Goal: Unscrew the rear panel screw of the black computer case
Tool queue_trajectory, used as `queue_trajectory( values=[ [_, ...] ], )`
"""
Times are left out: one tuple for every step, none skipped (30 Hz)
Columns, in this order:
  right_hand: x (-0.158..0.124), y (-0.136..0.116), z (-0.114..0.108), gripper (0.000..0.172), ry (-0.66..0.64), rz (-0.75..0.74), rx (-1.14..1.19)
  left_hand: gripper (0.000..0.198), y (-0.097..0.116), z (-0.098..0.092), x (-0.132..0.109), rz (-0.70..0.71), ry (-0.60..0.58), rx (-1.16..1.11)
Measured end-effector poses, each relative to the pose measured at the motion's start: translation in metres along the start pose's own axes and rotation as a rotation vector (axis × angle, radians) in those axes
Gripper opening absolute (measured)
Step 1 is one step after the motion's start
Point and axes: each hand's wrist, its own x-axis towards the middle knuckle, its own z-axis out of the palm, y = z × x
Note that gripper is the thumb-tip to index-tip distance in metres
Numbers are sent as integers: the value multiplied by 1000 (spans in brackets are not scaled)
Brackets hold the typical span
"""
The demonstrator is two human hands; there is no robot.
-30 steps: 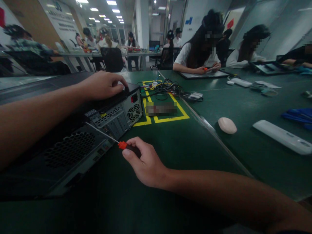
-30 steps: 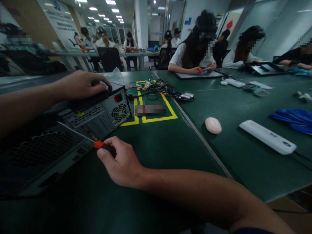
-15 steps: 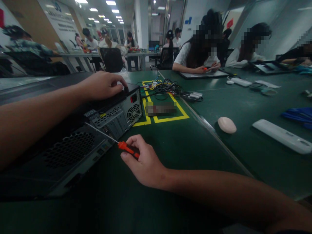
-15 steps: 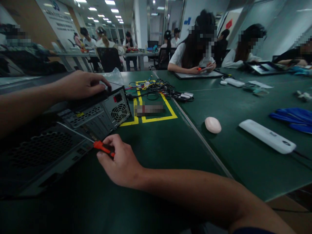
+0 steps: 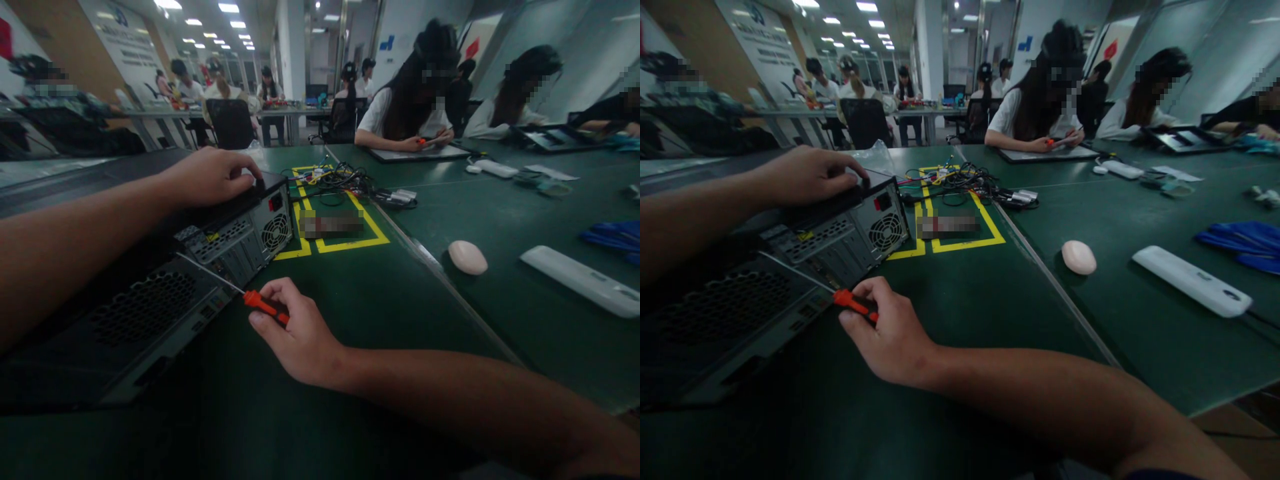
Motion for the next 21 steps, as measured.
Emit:
queue_trajectory(
  values=[
    [0,0,0,19,-1,3,-2,53,-1,0,0,6,5,3],
    [0,0,0,19,1,4,-3,53,-1,0,0,13,12,7],
    [0,0,0,19,4,3,-2,53,-2,1,0,17,18,12],
    [0,0,0,19,7,0,1,53,-2,1,0,21,23,15],
    [0,1,0,19,9,-3,6,53,-2,1,0,24,25,17],
    [0,1,0,19,11,-4,13,53,-3,1,0,25,23,16],
    [0,1,1,19,10,-4,21,53,-3,1,0,23,19,13],
    [0,1,1,19,9,-3,27,53,-2,1,0,21,16,11],
    [0,1,1,19,9,-1,32,53,-2,1,0,20,13,8],
    [0,1,1,18,10,2,35,53,-2,1,0,21,9,6],
    [0,0,1,18,10,4,36,53,-2,0,0,23,3,4],
    [0,0,0,18,8,5,36,53,-2,0,0,27,-1,2],
    [0,-1,0,18,8,6,35,54,-2,0,0,31,-5,1],
    [0,-1,0,17,8,9,34,54,-3,0,0,34,-7,-1],
    [0,-2,0,17,10,13,33,54,-3,0,0,35,-5,-1],
    [0,-2,0,17,11,18,29,54,-3,0,0,37,0,0],
    [0,-2,0,17,11,24,22,53,-4,0,0,40,7,3],
    [0,-3,0,17,11,28,14,53,-4,0,0,44,14,6],
    [0,-3,-1,16,10,30,6,53,-4,1,0,50,18,8],
    [0,-2,-1,16,7,27,-1,53,-4,1,0,57,19,8],
    [0,-2,0,16,8,21,-7,52,-5,1,0,60,18,5]
  ],
)
